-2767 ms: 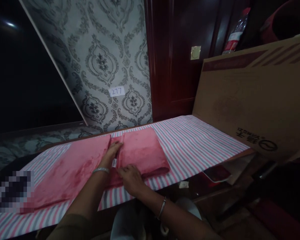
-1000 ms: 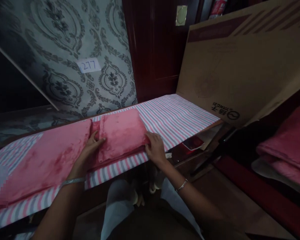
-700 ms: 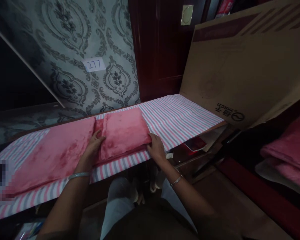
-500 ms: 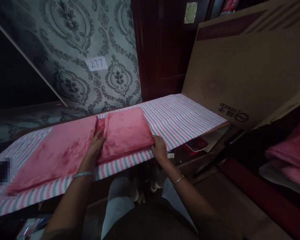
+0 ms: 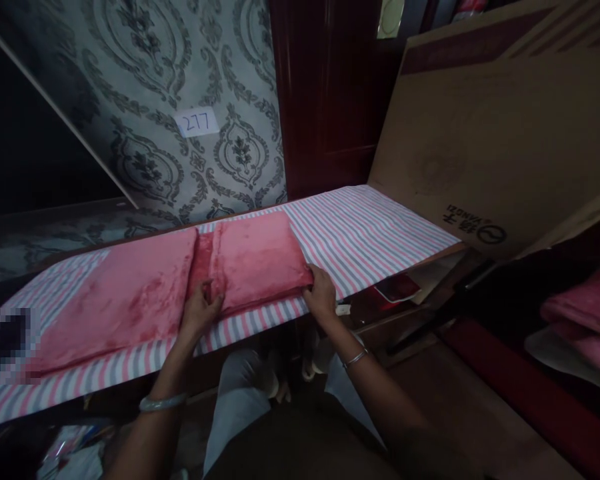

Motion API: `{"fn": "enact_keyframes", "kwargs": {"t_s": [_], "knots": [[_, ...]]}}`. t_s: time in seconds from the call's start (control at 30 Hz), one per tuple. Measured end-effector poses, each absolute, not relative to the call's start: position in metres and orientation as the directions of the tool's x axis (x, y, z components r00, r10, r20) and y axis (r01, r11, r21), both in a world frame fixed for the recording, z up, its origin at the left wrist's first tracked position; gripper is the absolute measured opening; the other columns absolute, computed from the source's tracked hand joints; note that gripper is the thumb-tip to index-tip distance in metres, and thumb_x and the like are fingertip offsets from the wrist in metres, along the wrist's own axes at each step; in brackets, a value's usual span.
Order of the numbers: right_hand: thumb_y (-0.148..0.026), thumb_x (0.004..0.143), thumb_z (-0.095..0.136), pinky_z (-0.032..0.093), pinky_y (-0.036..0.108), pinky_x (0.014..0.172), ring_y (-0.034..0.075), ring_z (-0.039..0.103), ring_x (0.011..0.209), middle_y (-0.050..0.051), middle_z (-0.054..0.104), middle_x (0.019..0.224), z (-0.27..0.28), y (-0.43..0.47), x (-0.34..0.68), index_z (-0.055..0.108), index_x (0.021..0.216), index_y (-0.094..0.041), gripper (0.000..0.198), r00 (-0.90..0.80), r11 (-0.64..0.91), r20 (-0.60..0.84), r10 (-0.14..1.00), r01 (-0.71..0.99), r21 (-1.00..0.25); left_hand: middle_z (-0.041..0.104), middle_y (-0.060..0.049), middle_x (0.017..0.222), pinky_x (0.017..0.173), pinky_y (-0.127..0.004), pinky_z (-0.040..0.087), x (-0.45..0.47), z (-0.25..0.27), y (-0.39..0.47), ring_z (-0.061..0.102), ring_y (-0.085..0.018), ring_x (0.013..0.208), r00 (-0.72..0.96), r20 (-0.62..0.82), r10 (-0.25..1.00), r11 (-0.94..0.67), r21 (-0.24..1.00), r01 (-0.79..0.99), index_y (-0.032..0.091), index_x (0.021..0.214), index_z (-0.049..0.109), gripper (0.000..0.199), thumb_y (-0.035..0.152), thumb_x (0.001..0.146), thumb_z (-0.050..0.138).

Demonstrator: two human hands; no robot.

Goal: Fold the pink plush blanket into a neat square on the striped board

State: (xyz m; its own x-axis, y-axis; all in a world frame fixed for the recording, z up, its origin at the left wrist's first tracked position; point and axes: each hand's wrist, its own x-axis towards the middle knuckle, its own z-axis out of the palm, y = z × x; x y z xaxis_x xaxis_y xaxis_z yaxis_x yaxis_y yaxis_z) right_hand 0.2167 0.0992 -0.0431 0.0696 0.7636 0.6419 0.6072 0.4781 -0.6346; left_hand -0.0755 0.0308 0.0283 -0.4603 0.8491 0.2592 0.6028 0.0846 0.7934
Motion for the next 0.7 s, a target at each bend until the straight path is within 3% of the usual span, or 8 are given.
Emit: {"fn": "enact_keyframes", "kwargs": {"t_s": [0.07,0.2,0.37,0.53,0.7], "knots": [[-0.013,0.066,0.052,0.052,0.045,0.092,0.028,0.063,0.103,0.012,0.068,0.113,-0.043,0.099,0.216,0.059,0.122,-0.017,0.057,0.080,0.481,0.642,0.762,0.595,-0.645,0.054,0.002,0.068,0.059,-0.029,0.040,-0.075,0.029,0.033,0.048,-0.015,0.058,-0.450,0.247,0.858,0.066,0.817,0.573,0.016,0.104,0.062,0.043,0.035,0.066,0.060],[-0.011,0.064,0.051,0.052,0.043,0.092,0.027,0.063,0.102,0.010,0.067,0.113,-0.041,0.100,0.215,0.058,0.123,-0.018,0.059,0.086,0.498,0.653,0.753,0.573,-0.651,0.040,0.007,0.059,0.054,-0.027,0.034,-0.080,0.026,0.034,0.039,-0.014,0.052,-0.487,0.205,0.849,0.045,0.890,0.454,0.015,0.110,0.061,0.049,0.044,0.070,0.054],[-0.017,0.075,0.054,0.051,0.044,0.092,0.027,0.057,0.110,0.013,0.060,0.117,-0.037,0.086,0.218,0.054,0.124,-0.019,0.049,0.095,0.582,0.725,0.682,0.530,-0.617,0.053,0.002,0.068,0.063,-0.029,0.041,-0.084,0.024,0.028,0.050,-0.016,0.064,-0.496,0.179,0.850,0.056,0.904,0.423,0.015,0.109,0.062,0.056,0.051,0.066,0.060],[-0.020,0.085,0.054,0.051,0.042,0.087,0.025,0.056,0.102,0.009,0.057,0.105,-0.042,0.051,0.228,0.064,0.102,-0.021,0.020,0.171,0.580,0.744,0.646,0.523,-0.624,0.064,-0.003,0.085,0.074,-0.032,0.046,-0.084,0.024,0.027,0.059,-0.020,0.081,-0.471,0.170,0.866,0.041,0.913,0.406,0.017,0.111,0.062,0.058,0.055,0.067,0.063],[-0.015,0.088,0.049,0.050,0.040,0.084,0.023,0.057,0.097,0.009,0.059,0.101,-0.046,0.044,0.232,0.069,0.109,-0.022,0.029,0.094,0.555,0.739,0.667,0.598,-0.578,0.066,-0.006,0.097,0.086,-0.034,0.047,-0.084,0.021,0.028,0.061,-0.023,0.096,-0.497,0.170,0.851,0.035,0.926,0.376,0.017,0.109,0.063,0.055,0.053,0.067,0.065]]}}
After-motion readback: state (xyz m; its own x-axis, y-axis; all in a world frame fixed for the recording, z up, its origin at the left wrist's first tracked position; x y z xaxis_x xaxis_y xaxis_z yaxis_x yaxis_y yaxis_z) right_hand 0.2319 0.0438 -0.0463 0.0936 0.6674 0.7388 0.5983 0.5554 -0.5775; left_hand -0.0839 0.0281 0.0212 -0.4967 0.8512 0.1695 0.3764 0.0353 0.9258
